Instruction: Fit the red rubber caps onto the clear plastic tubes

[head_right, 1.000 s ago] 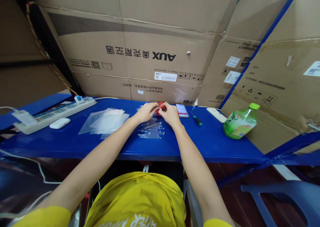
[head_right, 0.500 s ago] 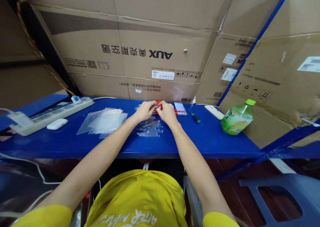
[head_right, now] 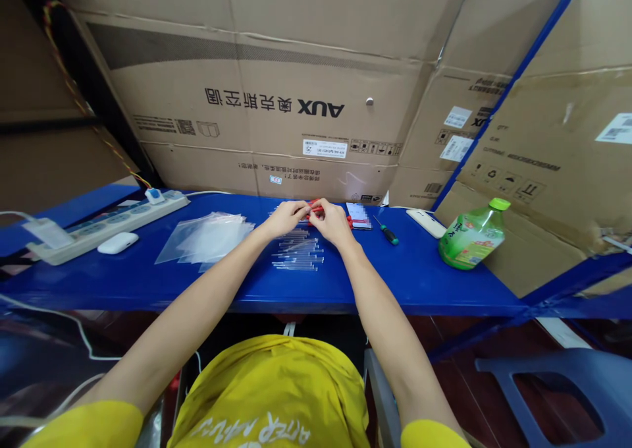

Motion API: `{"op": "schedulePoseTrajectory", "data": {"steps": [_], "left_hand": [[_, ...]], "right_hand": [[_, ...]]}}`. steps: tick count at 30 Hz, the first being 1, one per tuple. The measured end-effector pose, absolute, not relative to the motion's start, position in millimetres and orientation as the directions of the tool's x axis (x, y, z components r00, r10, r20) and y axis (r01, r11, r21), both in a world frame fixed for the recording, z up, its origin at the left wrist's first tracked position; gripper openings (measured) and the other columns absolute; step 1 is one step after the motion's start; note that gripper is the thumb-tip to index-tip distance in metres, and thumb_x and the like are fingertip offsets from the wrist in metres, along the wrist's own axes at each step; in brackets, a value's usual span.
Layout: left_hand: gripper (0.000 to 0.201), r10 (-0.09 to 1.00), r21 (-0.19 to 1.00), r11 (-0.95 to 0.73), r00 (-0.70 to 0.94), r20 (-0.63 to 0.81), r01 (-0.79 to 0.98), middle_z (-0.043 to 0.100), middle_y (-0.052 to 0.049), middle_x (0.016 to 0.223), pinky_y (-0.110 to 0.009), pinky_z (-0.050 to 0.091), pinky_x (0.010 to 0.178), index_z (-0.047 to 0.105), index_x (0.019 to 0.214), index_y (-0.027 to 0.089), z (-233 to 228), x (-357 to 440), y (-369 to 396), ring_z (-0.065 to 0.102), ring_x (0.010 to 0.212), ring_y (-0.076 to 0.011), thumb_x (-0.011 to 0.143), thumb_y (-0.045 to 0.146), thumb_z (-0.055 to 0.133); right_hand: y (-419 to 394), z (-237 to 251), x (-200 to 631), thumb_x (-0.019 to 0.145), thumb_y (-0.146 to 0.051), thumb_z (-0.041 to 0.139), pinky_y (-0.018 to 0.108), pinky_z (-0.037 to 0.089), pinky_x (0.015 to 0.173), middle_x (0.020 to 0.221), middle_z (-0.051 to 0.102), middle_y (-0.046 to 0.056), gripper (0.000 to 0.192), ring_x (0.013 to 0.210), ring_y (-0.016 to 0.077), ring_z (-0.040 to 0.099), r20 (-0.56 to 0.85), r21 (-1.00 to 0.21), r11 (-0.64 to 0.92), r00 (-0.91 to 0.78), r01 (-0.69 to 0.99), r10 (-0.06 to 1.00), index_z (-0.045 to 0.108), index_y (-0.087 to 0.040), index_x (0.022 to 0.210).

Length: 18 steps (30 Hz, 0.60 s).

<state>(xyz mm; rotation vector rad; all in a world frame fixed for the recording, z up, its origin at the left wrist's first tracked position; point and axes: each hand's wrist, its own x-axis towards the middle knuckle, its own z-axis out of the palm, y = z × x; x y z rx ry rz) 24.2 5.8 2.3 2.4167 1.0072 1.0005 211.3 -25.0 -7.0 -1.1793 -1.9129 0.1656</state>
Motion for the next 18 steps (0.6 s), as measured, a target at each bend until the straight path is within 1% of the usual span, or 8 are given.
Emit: {"op": "schedulePoseTrajectory", "data": {"steps": [3,5,8,13,15,18], "left_hand": [[0.023,0.717,0.537,-0.696,0.485,0.500,0.476,0.073,-0.003,0.082,-0.027,0.040,0.070,0.073,0.095,0.016,0.4,26.1,5.4,0.059,0.072,-0.0162,0.100,0.027,0.053],[0.020,0.718,0.538,-0.696,0.482,0.502,0.476,0.071,-0.003,0.078,-0.027,0.039,0.068,0.072,0.094,0.016,0.1,27.4,3.7,0.057,0.069,-0.0155,0.099,0.027,0.056],[0.017,0.726,0.548,-0.687,0.478,0.494,0.477,0.069,-0.002,0.074,-0.027,0.038,0.068,0.071,0.091,0.015,0.7,28.5,1.6,0.055,0.067,-0.0150,0.097,0.024,0.058],[0.012,0.716,0.521,-0.698,0.497,0.490,0.491,0.069,-0.003,0.076,-0.028,0.038,0.069,0.067,0.090,0.016,-0.1,28.3,2.7,0.056,0.067,-0.0154,0.095,0.023,0.059],[0.012,0.717,0.509,-0.697,0.499,0.487,0.505,0.070,-0.003,0.077,-0.028,0.038,0.068,0.066,0.092,0.017,-0.6,27.9,3.8,0.056,0.067,-0.0159,0.096,0.024,0.059],[0.012,0.714,0.496,-0.701,0.505,0.486,0.513,0.069,-0.003,0.076,-0.028,0.036,0.066,0.065,0.094,0.017,-0.5,27.4,4.5,0.055,0.065,-0.0159,0.097,0.026,0.058]], "right_hand": [[-25.1,-6.7,212.5,0.087,-0.028,0.065,0.029,0.051,0.073,0.086,0.079,0.004,0.015,0.073,0.0190,0.070,0.593,-0.511,0.507,-0.142,0.694,0.792,0.071,-0.021,0.098],[-25.0,-6.1,213.9,0.085,-0.027,0.066,0.029,0.051,0.074,0.086,0.079,0.005,0.012,0.074,0.0195,0.072,0.591,-0.509,0.496,-0.134,0.704,0.796,0.072,-0.021,0.093],[-24.6,-5.8,215.3,0.084,-0.026,0.066,0.029,0.051,0.073,0.084,0.078,0.005,0.011,0.073,0.0195,0.072,0.587,-0.526,0.505,-0.138,0.684,0.798,0.072,-0.020,0.090],[-24.9,-6.4,213.4,0.084,-0.027,0.064,0.027,0.048,0.068,0.080,0.076,0.004,0.010,0.069,0.0179,0.069,0.572,-0.555,0.521,-0.157,0.649,0.805,0.068,-0.020,0.089],[-25.9,-6.1,211.5,0.085,-0.027,0.063,0.026,0.047,0.067,0.079,0.075,0.003,0.009,0.069,0.0175,0.067,0.571,-0.548,0.520,-0.161,0.655,0.805,0.067,-0.021,0.090],[-27.4,-5.2,208.6,0.086,-0.025,0.060,0.026,0.043,0.064,0.073,0.072,0.001,0.008,0.064,0.0169,0.063,0.580,-0.514,0.517,-0.167,0.685,0.797,0.065,-0.022,0.090]]}}
